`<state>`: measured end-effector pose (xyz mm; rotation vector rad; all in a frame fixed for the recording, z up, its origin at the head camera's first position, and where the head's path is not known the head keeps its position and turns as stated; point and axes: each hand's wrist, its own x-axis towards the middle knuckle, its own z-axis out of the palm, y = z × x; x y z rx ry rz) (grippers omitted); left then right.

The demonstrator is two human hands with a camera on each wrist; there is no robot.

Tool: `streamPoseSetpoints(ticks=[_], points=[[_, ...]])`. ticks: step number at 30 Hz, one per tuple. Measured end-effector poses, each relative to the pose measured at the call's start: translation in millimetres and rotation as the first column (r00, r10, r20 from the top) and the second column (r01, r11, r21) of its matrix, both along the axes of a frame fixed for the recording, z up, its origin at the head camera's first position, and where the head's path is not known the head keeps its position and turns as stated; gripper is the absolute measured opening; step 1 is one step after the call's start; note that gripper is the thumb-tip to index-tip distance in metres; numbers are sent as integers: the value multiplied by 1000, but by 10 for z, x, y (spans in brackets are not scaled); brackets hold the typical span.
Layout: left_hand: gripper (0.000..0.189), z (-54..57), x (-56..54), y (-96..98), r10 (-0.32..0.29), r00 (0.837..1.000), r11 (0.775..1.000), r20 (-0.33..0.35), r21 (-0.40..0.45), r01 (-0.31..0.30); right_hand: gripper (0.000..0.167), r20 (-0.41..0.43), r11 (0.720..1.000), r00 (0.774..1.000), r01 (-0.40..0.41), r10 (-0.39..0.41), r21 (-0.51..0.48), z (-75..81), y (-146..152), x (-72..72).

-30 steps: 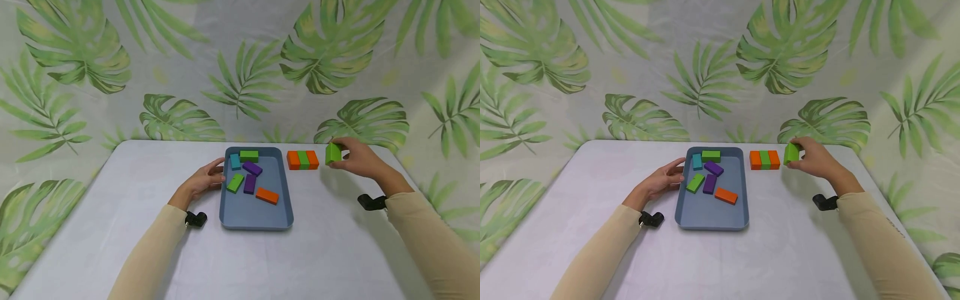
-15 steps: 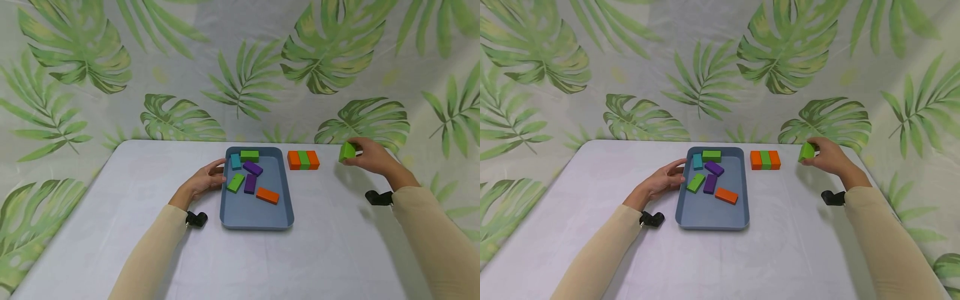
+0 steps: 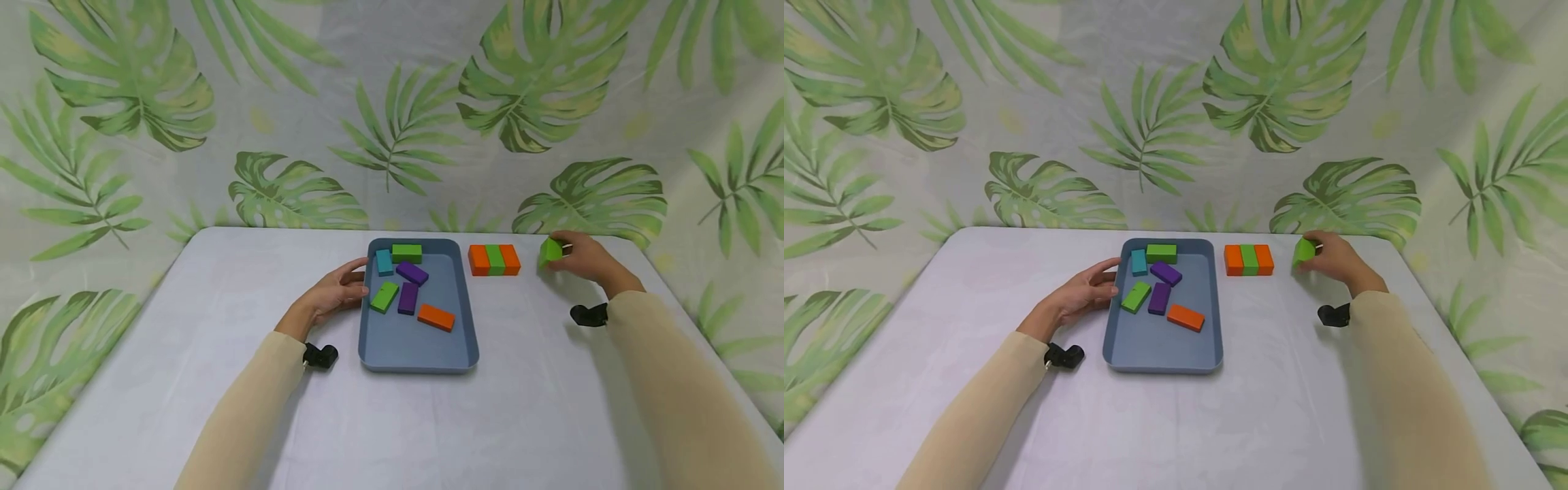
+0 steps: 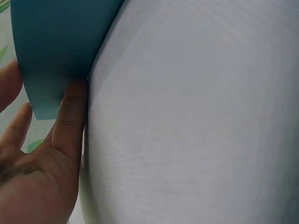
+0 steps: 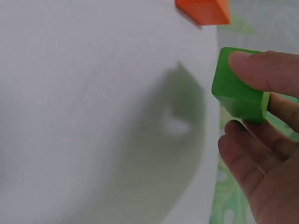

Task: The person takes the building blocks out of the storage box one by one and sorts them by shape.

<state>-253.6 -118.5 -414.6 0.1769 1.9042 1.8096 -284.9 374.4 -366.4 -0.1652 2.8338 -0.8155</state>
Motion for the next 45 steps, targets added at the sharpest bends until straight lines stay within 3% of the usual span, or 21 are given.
streamPoseSetpoints(ticks=[10,45], points=[[76,-19,-20,4,3,1000,1000,16,26,-3,77,17,1000,1000,-16,15,17,-94,-153,-132],[75,-29,-8,-25,5,1000,999,22,35,-5,78,74,1000,997,-20,19,8,-242,-376,-189]])
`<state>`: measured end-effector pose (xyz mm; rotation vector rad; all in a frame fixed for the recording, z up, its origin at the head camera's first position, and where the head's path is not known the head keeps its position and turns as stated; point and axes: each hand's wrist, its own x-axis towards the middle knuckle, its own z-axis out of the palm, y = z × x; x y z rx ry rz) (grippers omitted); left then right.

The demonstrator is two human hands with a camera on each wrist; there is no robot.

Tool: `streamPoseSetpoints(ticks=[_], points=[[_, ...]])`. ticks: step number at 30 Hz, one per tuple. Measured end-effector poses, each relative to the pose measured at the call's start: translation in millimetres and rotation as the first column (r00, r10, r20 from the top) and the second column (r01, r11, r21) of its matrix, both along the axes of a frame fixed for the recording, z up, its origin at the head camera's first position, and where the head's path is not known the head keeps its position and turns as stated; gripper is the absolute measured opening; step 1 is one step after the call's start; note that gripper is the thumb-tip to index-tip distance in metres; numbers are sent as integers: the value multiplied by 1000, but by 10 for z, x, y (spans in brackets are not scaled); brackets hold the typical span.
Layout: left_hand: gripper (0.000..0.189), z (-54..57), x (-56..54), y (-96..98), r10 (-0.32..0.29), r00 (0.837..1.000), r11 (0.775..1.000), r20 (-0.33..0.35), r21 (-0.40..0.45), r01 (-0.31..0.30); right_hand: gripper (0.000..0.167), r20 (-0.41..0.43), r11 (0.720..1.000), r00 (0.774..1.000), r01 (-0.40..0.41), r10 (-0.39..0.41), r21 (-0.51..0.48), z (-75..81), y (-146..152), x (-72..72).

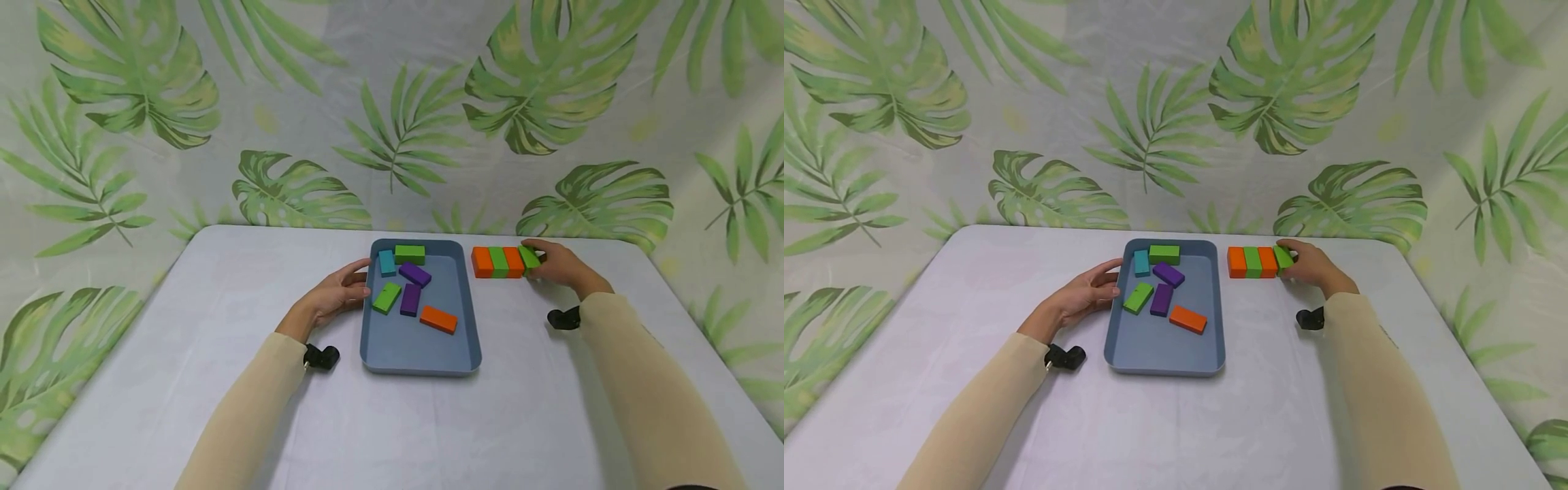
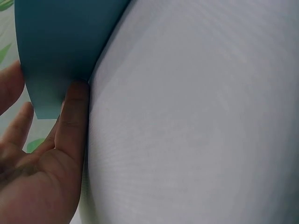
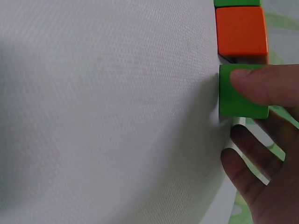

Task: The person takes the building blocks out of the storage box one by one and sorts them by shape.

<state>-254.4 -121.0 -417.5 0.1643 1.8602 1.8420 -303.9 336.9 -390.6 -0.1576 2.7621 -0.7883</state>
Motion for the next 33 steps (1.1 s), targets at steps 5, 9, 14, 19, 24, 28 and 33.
streamPoseSetpoints(ticks=[5,9,14,19,24,28,33], points=[[74,-5,-6,1,0,1000,1000,5,3,0,78,-6,1000,1000,3,-3,9,-16,1,0],[74,-7,-12,1,-1,1000,1000,7,-2,1,77,-10,1000,1000,7,-7,6,-15,1,8],[74,-8,-13,-2,3,1000,1000,5,-7,-3,78,-3,1000,1000,11,-11,-14,-6,-19,18],[74,-13,-11,-1,5,1000,1000,7,-1,-5,78,5,1000,1000,16,-16,-8,-5,-27,22],[74,-26,-20,-8,8,1000,1000,8,3,-8,80,8,1000,1000,12,-11,-7,-18,-28,6],[73,-33,-26,-14,9,1000,1000,7,3,-9,84,6,1000,1000,-2,2,8,-23,-36,-6],[72,-38,-28,-10,4,1000,1000,5,4,-4,91,6,1000,1000,-9,9,9,-25,-29,-18]])
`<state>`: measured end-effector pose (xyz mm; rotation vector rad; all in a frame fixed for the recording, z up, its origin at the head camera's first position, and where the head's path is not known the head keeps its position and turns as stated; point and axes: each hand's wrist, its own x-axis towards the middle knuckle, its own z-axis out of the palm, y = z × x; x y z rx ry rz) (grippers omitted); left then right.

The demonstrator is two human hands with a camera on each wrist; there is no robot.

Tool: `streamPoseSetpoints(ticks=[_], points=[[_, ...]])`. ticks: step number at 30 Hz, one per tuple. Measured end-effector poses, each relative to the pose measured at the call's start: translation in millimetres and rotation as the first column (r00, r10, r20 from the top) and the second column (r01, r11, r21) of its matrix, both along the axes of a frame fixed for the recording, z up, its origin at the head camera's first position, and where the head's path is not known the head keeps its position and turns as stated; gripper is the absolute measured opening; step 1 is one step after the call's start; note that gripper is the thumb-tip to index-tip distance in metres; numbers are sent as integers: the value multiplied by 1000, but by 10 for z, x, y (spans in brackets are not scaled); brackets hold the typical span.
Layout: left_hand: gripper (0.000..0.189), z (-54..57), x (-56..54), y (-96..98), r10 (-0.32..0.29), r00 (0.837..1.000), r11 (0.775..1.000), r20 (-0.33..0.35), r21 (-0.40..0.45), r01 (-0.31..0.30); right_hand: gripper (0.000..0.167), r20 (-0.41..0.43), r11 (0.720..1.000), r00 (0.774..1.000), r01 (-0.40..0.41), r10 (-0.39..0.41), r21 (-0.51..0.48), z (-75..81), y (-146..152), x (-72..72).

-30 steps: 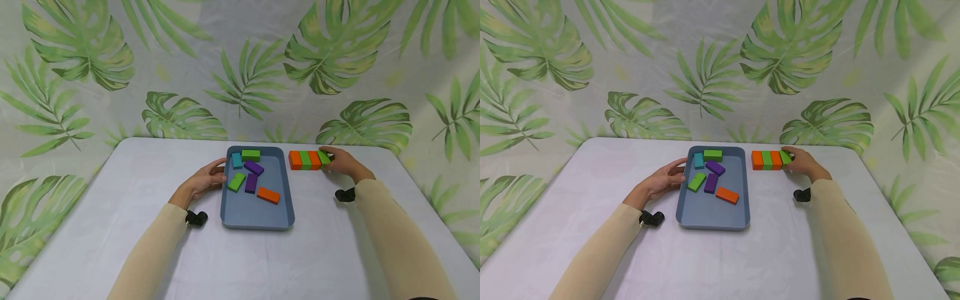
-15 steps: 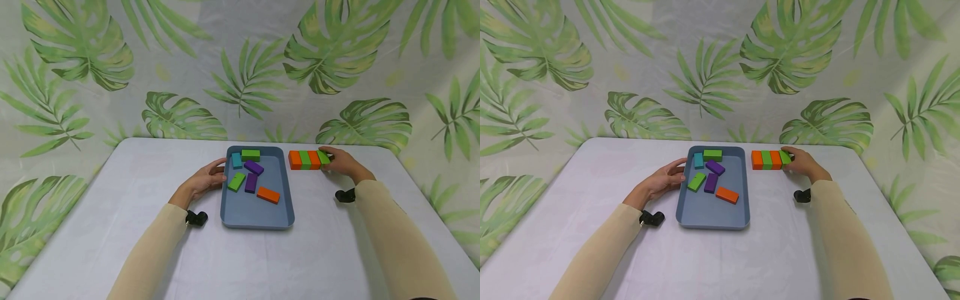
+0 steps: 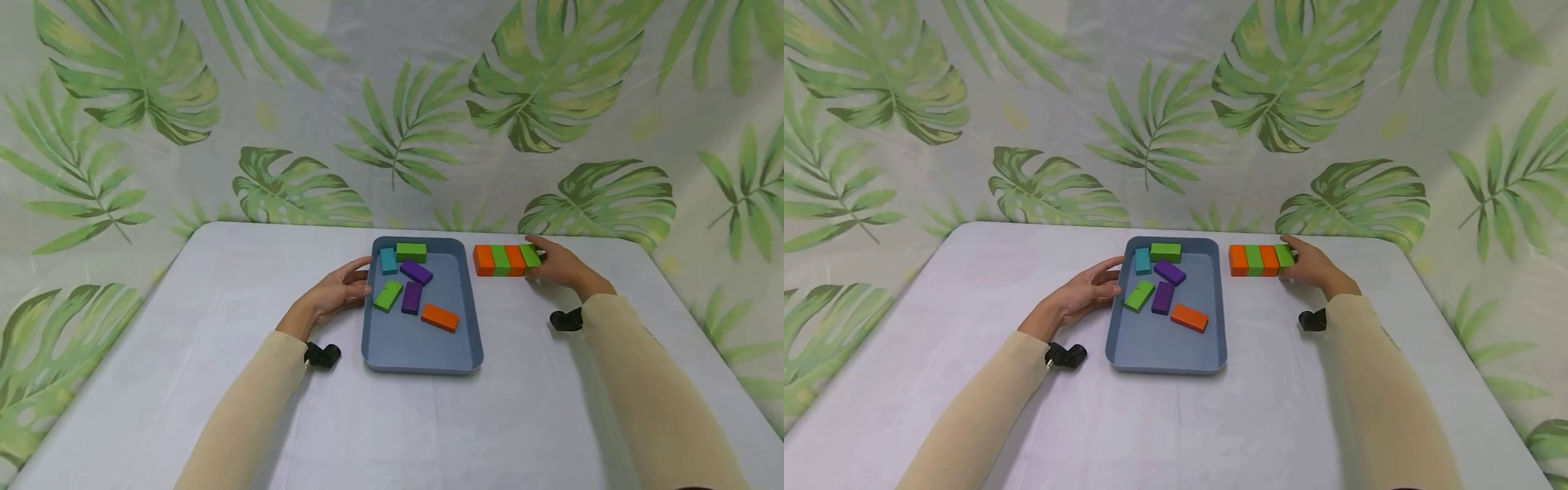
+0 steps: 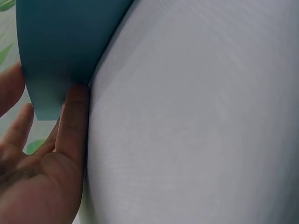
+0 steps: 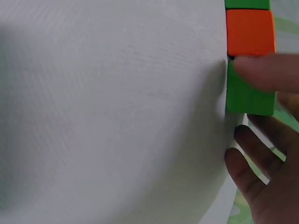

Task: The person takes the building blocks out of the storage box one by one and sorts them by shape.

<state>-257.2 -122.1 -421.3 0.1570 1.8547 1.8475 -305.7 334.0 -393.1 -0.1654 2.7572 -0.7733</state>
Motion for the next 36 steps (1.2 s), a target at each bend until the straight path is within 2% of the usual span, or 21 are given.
streamPoseSetpoints(ticks=[5,9,11,13,15,17,20,24,27,30,33,36], points=[[73,18,1,11,-8,1000,1000,6,-4,8,85,16,999,1000,4,-3,-41,41,36,25],[74,37,11,13,-5,1000,1000,4,-7,5,79,7,1000,1000,-2,3,-30,143,56,75],[74,47,16,15,-6,1000,1000,5,-4,6,76,-34,1000,999,-9,8,-25,216,44,100],[75,54,18,11,-7,1000,1000,0,-5,7,73,-110,1000,994,-17,14,-26,293,-5,113],[75,54,19,7,-6,1000,1000,0,-3,6,68,-211,999,977,-21,14,-30,369,-107,119],[74,47,19,4,-7,1000,1000,-1,-5,7,62,-313,999,949,-35,24,-28,444,-245,120],[74,25,18,8,-11,1000,1000,-8,-2,11,55,-400,997,915,-66,47,-34,561,-492,141],[73,7,12,17,-10,1000,1000,-14,-1,10,48,-420,984,895,-177,149,-27,719,-843,199],[73,5,10,19,-9,1000,1000,-14,-4,9,43,-420,958,868,-285,265,14,793,-1082,245],[73,0,10,19,-11,1000,1000,-17,-4,11,38,-417,923,830,-379,370,64,809,-1281,269],[73,1,19,20,-5,1000,1000,-17,3,5,37,-392,896,811,-436,434,90,790,-1462,284],[73,-1,32,16,-14,1000,1000,-26,14,14,37,-357,876,803,-467,477,120,749,-1616,292]])
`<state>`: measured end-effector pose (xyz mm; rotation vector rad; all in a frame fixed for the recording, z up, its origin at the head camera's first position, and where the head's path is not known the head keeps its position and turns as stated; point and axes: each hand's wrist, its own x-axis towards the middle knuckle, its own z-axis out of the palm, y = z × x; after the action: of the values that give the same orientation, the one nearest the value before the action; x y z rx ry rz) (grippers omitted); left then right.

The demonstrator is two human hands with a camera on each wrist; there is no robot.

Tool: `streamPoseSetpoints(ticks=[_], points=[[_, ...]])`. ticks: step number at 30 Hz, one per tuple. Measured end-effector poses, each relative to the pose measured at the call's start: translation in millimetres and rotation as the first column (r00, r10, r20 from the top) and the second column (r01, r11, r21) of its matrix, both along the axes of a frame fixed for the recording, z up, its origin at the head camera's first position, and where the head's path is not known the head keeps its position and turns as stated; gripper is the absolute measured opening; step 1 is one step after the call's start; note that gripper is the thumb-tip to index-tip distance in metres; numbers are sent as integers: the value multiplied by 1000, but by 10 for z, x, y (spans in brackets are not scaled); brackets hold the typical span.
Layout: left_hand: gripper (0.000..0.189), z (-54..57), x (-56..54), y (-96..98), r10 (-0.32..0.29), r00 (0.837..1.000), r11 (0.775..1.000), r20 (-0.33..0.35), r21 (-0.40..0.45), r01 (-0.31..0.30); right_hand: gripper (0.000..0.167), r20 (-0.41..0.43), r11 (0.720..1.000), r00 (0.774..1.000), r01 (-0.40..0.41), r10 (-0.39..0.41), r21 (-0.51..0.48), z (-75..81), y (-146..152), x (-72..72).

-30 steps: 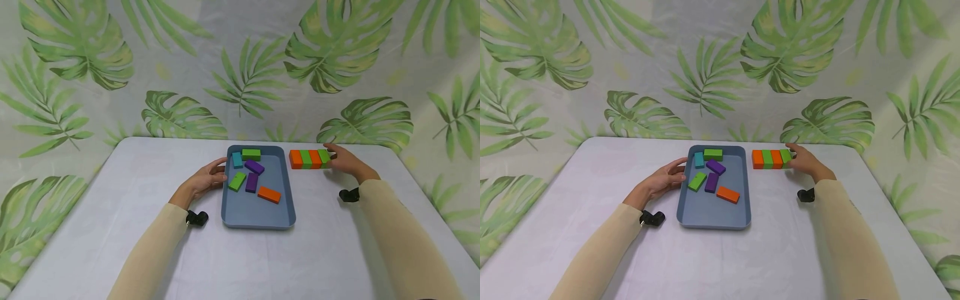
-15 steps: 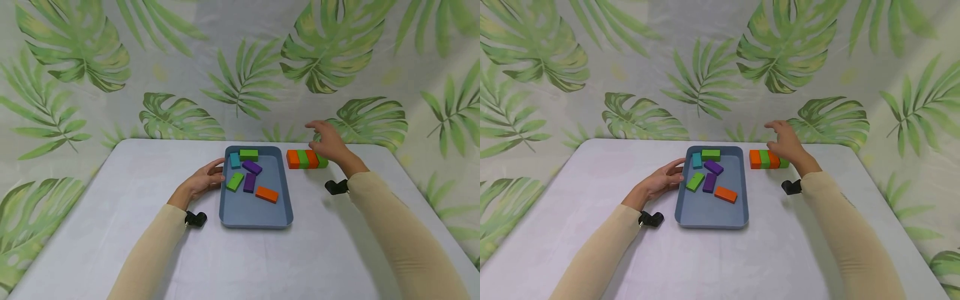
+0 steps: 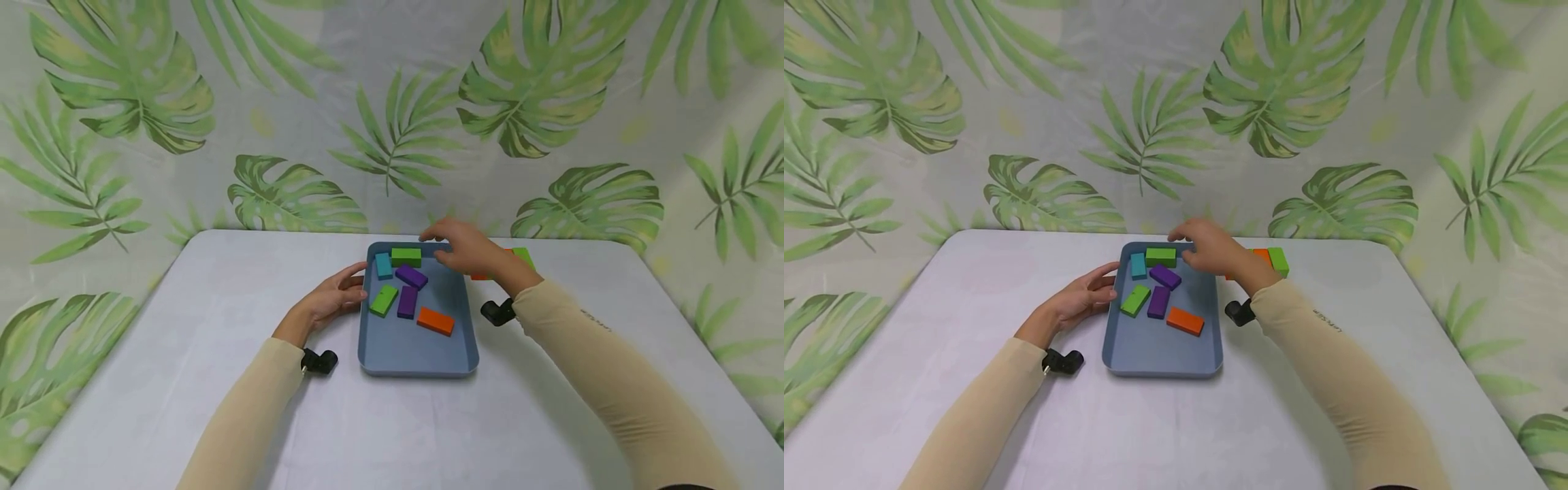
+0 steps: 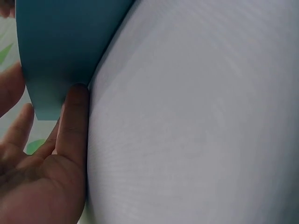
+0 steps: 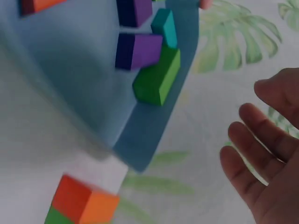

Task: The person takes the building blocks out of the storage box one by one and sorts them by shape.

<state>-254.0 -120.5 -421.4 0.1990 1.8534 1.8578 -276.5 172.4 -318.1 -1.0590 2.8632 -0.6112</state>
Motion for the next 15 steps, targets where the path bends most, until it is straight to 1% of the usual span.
streamPoseSetpoints(ticks=[3,5,7,11,15], points=[[73,-4,15,-12,1,1000,1000,9,8,-1,40,30,998,999,-30,28,54,-50,-153,-11],[73,-4,19,-15,4,1000,1000,14,7,-5,42,60,995,998,-29,24,93,-85,-249,-35],[72,-1,16,-17,11,1000,1000,19,4,-12,44,83,990,997,-19,7,141,-125,-335,-69],[73,6,2,-11,0,1000,1000,11,8,0,46,119,974,992,23,-51,224,-220,-457,-136],[74,16,1,-8,-1,1000,1000,20,20,1,48,127,963,988,48,-84,264,-310,-517,-195]])
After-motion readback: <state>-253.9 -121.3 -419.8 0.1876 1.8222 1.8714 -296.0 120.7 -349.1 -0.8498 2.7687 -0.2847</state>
